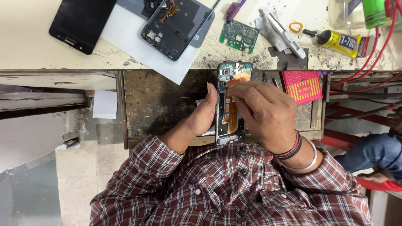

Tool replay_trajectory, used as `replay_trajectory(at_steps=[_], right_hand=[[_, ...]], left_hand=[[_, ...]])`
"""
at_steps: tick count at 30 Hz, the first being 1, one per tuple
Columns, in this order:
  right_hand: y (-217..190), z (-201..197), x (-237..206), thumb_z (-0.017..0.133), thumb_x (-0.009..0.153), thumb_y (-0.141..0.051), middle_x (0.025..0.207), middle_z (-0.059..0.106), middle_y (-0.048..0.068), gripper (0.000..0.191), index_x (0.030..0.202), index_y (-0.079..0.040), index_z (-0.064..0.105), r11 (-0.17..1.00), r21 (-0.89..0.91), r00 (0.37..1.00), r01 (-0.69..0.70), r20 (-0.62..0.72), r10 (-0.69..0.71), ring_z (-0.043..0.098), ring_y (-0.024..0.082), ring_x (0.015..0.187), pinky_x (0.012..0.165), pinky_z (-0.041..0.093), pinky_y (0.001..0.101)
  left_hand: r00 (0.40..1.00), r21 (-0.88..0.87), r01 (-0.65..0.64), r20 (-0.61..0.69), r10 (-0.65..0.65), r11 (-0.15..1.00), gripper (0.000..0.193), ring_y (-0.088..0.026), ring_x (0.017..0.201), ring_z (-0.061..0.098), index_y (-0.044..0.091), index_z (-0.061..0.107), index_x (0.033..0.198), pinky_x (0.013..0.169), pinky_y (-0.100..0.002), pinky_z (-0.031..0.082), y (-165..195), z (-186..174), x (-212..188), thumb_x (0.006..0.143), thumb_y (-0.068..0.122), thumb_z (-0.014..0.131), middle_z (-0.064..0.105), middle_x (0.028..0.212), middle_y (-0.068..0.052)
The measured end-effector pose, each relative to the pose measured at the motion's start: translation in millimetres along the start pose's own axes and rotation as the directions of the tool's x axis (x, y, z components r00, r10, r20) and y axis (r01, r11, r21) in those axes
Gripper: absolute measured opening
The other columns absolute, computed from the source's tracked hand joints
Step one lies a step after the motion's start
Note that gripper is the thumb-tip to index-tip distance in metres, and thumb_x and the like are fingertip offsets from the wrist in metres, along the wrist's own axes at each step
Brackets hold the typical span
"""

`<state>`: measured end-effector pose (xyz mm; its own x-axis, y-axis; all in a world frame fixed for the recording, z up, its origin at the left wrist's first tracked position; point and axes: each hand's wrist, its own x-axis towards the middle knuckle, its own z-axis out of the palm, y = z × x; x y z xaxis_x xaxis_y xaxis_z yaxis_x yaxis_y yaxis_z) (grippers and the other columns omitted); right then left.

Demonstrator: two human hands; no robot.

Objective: The person disassembles a smartphone, lifting the battery and flex cable out of the frame by hand, then picks up a soldering iron and solders components on a green circuit board placed on the workbench, steadying the board with the other hand.

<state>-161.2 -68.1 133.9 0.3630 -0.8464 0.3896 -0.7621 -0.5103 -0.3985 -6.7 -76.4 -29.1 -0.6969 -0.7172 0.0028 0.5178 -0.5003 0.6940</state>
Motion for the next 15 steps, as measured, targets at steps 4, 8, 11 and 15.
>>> replay_trajectory(at_steps=[4, 8, 11, 15], right_hand=[[-5, 0, -2, 0.079, 0.091, -0.001, 0.105, 0.075, 0.007, 0.018, 0.107, -0.006, 0.072, 0.997, -0.066, 0.999, 0.031, -0.016, -0.032, 0.074, 0.024, 0.093, 0.077, 0.057, 0.0346], [-10, 1, -1, 0.073, 0.094, 0.002, 0.112, 0.074, 0.009, 0.02, 0.113, -0.004, 0.07, 0.988, -0.121, 0.995, 0.097, -0.023, -0.1, 0.075, 0.025, 0.103, 0.088, 0.06, 0.0359], [-12, -2, 1, 0.074, 0.094, 0.0, 0.109, 0.074, 0.009, 0.018, 0.11, -0.005, 0.07, 0.992, -0.102, 0.998, 0.068, 0.002, -0.068, 0.074, 0.026, 0.1, 0.084, 0.059, 0.0364], [-7, -9, 9, 0.075, 0.092, -0.004, 0.103, 0.073, 0.009, 0.014, 0.105, -0.006, 0.07, 0.996, -0.073, 0.996, 0.055, 0.075, -0.049, 0.072, 0.028, 0.093, 0.077, 0.056, 0.0383]], left_hand=[[1.0, -0.02, 0.02, -0.004, -0.02, 1.0, 0.091, -0.023, 0.14, 0.053, 0.004, 0.037, 0.157, 0.116, -0.042, 0.048, -2, -1, 2, 0.101, 0.073, 0.02, 0.056, 0.145, -0.013], [0.999, -0.032, 0.021, -0.038, -0.022, 0.999, 0.091, -0.023, 0.145, 0.048, 0.004, 0.035, 0.158, 0.121, -0.042, 0.044, -4, -1, -1, 0.1, 0.073, 0.023, 0.051, 0.151, -0.01], [0.999, 0.003, 0.042, 0.004, -0.042, 0.999, 0.095, -0.022, 0.147, 0.046, 0.003, 0.035, 0.159, 0.121, -0.041, 0.043, -5, -1, -1, 0.098, 0.075, 0.023, 0.05, 0.153, -0.01], [0.997, 0.027, 0.072, 0.002, -0.072, 0.997, 0.097, -0.022, 0.145, 0.047, 0.004, 0.032, 0.158, 0.118, -0.041, 0.046, -6, -1, -1, 0.094, 0.077, 0.024, 0.052, 0.149, -0.012]])
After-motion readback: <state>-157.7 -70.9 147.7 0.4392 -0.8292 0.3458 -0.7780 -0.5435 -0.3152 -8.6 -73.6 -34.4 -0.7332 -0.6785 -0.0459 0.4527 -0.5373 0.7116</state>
